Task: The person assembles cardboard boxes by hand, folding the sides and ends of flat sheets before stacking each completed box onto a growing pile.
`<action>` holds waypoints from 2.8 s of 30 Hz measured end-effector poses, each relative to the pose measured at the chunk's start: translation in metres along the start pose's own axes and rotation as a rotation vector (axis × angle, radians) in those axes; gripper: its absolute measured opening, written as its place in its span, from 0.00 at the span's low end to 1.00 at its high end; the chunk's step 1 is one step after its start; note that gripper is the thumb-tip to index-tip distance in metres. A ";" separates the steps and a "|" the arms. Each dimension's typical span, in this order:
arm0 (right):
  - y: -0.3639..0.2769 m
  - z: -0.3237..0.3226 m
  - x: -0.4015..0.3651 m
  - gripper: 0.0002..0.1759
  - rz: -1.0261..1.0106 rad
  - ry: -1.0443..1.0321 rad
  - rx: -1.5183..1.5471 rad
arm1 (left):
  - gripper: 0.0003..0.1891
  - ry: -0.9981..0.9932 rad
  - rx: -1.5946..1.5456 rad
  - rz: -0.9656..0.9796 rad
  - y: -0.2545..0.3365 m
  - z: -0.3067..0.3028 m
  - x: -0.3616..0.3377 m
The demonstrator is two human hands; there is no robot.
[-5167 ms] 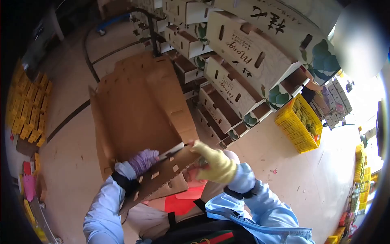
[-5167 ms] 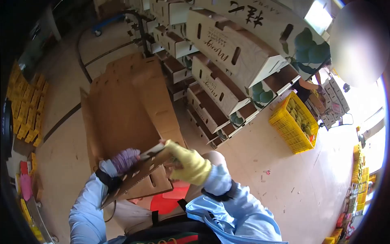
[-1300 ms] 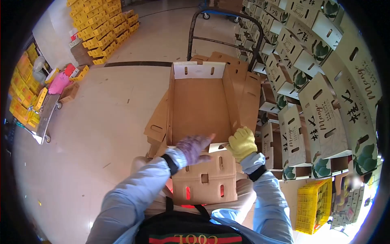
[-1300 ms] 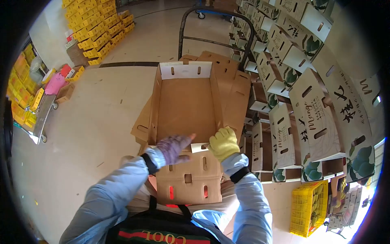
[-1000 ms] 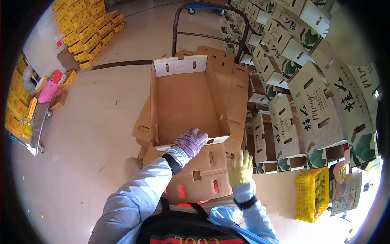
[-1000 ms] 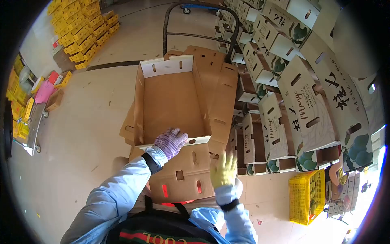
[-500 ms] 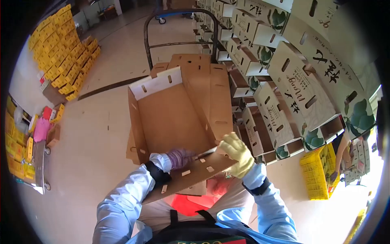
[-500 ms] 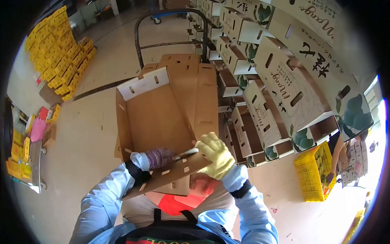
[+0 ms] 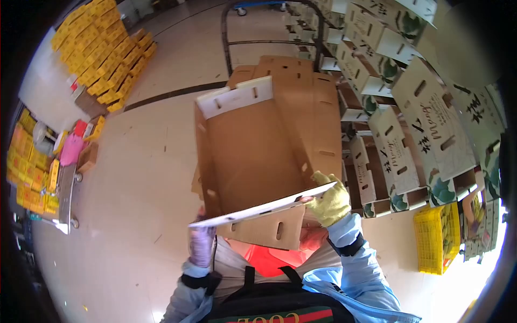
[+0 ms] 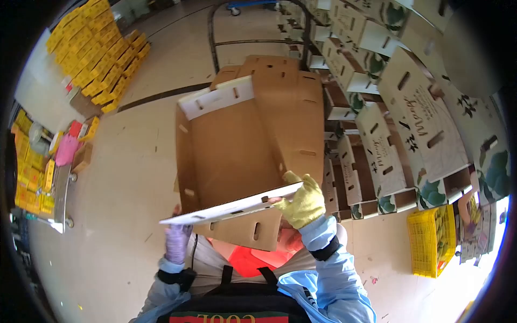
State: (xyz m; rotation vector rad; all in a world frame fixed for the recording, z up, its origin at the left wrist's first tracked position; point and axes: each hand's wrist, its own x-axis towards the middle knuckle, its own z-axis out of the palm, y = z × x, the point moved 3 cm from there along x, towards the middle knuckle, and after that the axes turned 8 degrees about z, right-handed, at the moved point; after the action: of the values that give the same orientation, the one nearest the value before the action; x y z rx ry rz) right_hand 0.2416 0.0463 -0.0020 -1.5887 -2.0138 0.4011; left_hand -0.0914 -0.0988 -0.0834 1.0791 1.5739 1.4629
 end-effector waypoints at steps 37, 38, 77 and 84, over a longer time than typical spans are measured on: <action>-0.042 0.079 -0.098 0.35 -0.276 -0.340 -0.420 | 0.37 -0.931 1.489 0.295 0.008 0.077 0.018; -0.043 0.077 -0.100 0.35 -0.279 -0.346 -0.419 | 0.39 -0.878 1.493 0.323 0.014 0.075 0.012; -0.134 -0.126 -0.019 0.43 -0.325 0.395 0.352 | 0.06 -0.023 1.618 1.296 0.281 -0.092 0.104; -0.232 -0.183 -0.036 0.30 -0.982 0.640 -0.044 | 0.13 0.073 1.234 1.310 0.379 -0.118 0.050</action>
State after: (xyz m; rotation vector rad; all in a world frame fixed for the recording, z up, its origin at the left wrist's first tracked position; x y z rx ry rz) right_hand 0.1674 -0.0661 0.2631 -0.4709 -1.9699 -0.4691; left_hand -0.1797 -0.0973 0.3068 3.2069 1.8706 0.9959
